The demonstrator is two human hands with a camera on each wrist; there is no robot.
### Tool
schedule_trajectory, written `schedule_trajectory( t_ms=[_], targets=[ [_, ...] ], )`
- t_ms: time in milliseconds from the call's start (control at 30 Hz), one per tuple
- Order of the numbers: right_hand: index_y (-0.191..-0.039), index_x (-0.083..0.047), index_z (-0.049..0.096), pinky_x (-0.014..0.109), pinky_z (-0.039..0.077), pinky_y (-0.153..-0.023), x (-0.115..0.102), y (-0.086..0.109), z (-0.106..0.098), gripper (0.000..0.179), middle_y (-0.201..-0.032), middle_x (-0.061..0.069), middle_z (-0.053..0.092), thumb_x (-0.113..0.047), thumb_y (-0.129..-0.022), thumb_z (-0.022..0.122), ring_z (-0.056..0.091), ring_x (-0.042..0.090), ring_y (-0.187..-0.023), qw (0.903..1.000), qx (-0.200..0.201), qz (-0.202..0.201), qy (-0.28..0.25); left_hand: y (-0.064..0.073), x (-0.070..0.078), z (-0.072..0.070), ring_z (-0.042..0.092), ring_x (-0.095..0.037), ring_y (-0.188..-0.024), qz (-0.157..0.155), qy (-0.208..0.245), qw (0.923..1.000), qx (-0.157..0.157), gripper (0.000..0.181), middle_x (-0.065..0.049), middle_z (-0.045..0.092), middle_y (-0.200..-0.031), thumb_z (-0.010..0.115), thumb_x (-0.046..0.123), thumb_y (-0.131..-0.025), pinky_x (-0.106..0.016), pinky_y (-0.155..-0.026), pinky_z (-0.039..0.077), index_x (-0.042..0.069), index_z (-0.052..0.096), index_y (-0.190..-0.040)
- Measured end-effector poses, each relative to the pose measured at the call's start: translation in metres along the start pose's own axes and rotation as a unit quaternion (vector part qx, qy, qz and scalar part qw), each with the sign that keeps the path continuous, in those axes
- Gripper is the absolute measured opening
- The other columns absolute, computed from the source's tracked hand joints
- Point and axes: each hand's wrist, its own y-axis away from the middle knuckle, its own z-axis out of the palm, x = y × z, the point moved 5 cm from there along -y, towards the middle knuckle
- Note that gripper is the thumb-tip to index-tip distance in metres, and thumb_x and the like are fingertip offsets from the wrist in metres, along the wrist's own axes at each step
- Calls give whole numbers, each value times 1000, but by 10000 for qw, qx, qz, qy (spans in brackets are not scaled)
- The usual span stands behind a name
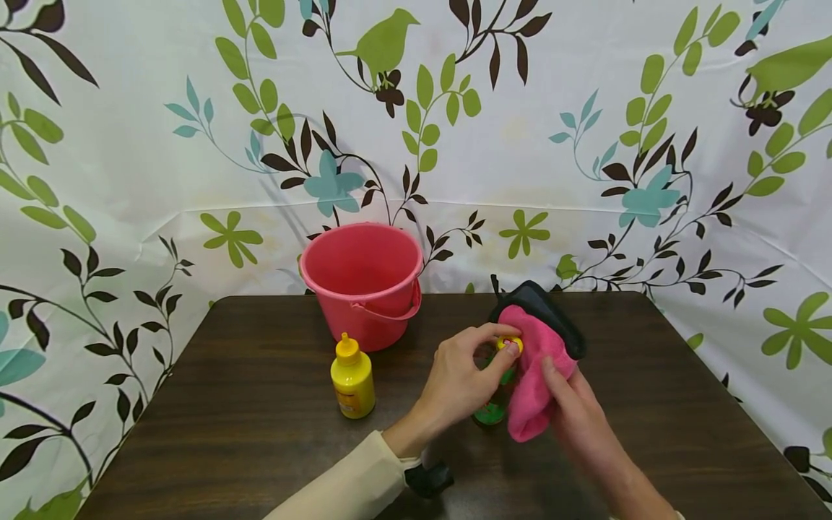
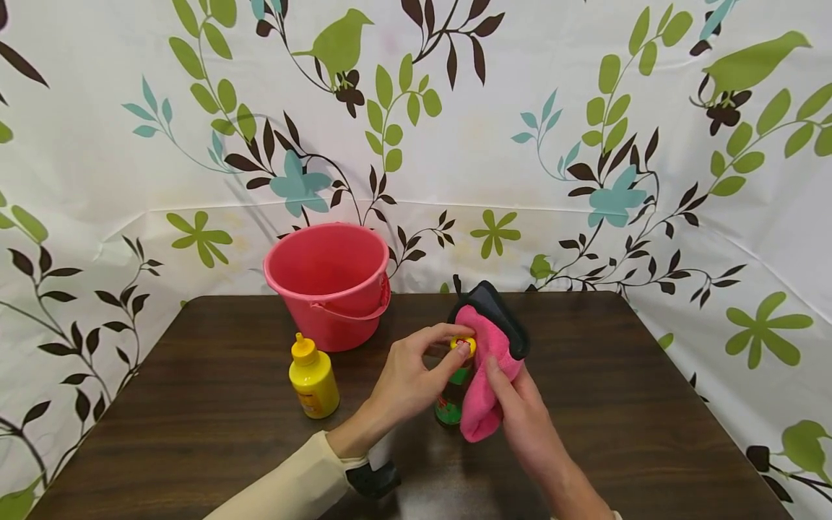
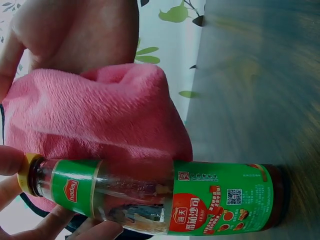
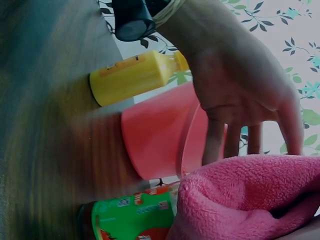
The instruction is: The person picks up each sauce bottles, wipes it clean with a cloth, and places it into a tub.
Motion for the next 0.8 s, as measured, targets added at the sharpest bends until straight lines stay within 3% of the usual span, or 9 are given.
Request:
schedule_trajectory(
  t_ms=[133, 467, 667, 800],
  targets=[
    [-161, -11, 17, 16, 50, -102, 4, -2, 7, 53, -155, 9, 33, -39, -117, 29, 50, 3, -132, 9994, -102, 298, 147, 1, 1, 0, 66, -6, -97, 142, -129, 9997, 122, 25, 8, 74, -110, 69, 37, -103, -28, -84, 59, 33, 76, -126],
    [-163, -18, 18, 11, 42, -105, 14, -9, 17, 57, -165, 7, 32, -50, -116, 26, 41, 10, -142, 9960, -144, 575, 676, 0, 2, 1, 65, -5, -92, 326, -446, 9977, 395, 22, 6, 74, -103, 69, 32, -102, -32, -83, 62, 29, 78, -122],
    [-157, -19, 30, 18, 45, -103, 25, -13, 16, 55, -152, 6, 46, -53, -115, 27, 48, 8, -132, 9939, -102, 720, 825, 0, 2, 1, 67, -4, -93, 327, -336, 9984, 327, 23, 6, 74, -105, 68, 32, -103, -31, -84, 62, 32, 77, -124],
    [-154, -17, 35, 25, 46, -103, 39, -15, 12, 53, -144, 7, 51, -52, -115, 26, 49, 15, -130, 9920, -84, 865, 921, 0, 1, 1, 70, -5, -96, 295, -278, 9988, 260, 24, 6, 74, -108, 67, 34, -103, -31, -87, 62, 34, 76, -126]
  ],
)
